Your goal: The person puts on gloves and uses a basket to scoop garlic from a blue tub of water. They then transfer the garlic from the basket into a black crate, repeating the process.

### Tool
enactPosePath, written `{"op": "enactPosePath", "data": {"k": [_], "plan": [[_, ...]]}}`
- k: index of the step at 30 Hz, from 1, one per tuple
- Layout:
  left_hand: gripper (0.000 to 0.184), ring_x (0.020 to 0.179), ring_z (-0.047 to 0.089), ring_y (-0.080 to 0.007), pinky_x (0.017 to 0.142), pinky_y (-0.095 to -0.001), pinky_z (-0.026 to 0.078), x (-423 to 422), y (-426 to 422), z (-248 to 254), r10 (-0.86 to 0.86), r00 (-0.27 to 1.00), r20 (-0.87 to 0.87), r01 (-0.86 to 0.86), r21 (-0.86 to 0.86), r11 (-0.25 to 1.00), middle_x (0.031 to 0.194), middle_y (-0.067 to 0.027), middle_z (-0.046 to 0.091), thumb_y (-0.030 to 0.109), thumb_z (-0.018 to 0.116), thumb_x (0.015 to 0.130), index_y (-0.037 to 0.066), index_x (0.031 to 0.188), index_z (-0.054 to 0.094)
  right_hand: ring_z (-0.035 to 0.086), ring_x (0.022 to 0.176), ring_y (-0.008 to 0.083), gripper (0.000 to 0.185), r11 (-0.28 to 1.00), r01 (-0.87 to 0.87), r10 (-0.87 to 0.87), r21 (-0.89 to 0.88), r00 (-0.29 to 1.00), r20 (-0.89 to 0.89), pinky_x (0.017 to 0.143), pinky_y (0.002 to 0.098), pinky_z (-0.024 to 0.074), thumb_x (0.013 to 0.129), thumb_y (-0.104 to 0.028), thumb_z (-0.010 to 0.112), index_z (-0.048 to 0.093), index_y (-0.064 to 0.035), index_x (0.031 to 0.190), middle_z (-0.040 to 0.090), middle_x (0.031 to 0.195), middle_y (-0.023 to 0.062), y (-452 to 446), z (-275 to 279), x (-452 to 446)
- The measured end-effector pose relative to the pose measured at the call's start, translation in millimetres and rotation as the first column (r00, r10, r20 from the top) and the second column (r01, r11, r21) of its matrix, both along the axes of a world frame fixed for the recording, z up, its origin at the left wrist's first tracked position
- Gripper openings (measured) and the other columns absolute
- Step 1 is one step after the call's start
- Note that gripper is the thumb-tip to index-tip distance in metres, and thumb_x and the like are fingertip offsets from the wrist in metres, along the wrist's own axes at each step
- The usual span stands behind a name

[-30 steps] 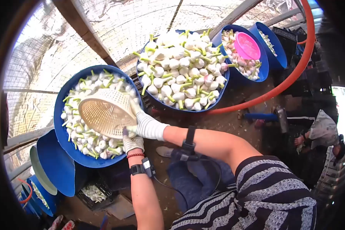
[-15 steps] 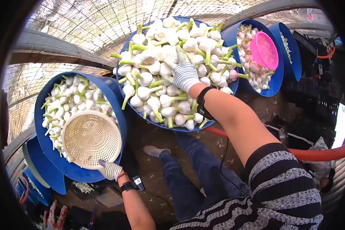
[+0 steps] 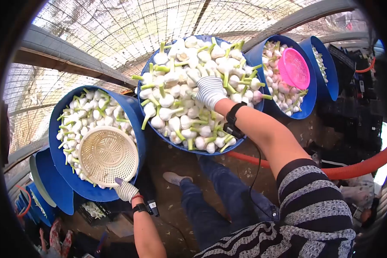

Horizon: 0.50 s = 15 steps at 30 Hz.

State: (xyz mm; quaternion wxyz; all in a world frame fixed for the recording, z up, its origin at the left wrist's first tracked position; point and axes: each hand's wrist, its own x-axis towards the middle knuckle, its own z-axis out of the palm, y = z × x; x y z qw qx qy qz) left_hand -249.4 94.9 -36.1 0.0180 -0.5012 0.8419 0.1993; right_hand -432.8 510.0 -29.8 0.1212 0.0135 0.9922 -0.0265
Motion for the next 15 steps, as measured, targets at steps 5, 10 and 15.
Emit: {"op": "enactPosePath", "data": {"k": [5, 10, 15], "plan": [[0.065, 0.099, 0.062, -0.0404, 0.082, -0.0447, 0.047, -1, -2, -9, 0.016, 1.000, 0.004, -0.015, -0.009, 1.000, 0.110, -0.0225, 0.066, 0.053, 0.035, 0.097, -0.004, 0.117, 0.059, 0.020, 0.140, 0.0474, 0.085, 0.973, 0.196, -0.193, -0.124, 0.981, 0.035, 0.110, 0.0593, 0.0249, 0.078, -0.062, 0.062, 0.032, -0.0253, 0.149, 0.024, 0.153, 0.0241, 55, -9, -17], [0.073, 0.102, 0.060, -0.0412, 0.087, -0.0451, 0.046, 1, -7, -25, 0.042, 0.999, -0.019, -0.043, -0.042, 0.998, 0.112, -0.0270, 0.064, 0.058, 0.037, 0.096, -0.009, 0.116, 0.057, 0.009, 0.145, 0.0425, 0.072, 0.985, 0.149, -0.138, 0.085, 0.982, -0.126, 0.112, 0.0645, 0.0044, 0.085, -0.067, 0.047, 0.036, -0.0307, 0.146, 0.025, 0.155, 0.0187, 62, -72, -13], [0.073, 0.092, 0.061, -0.0426, 0.080, -0.0443, 0.047, 0, -5, -27, -0.018, 0.997, -0.070, 0.010, -0.115, 0.993, 0.101, -0.0282, 0.065, 0.058, 0.034, 0.097, -0.010, 0.106, 0.059, 0.014, 0.144, 0.0421, 0.062, 0.995, 0.095, -0.092, 0.002, 0.967, -0.236, 0.110, 0.0651, 0.0130, 0.089, -0.056, 0.049, 0.039, -0.0305, 0.145, 0.029, 0.153, 0.0188, 69, -100, -14]]}}
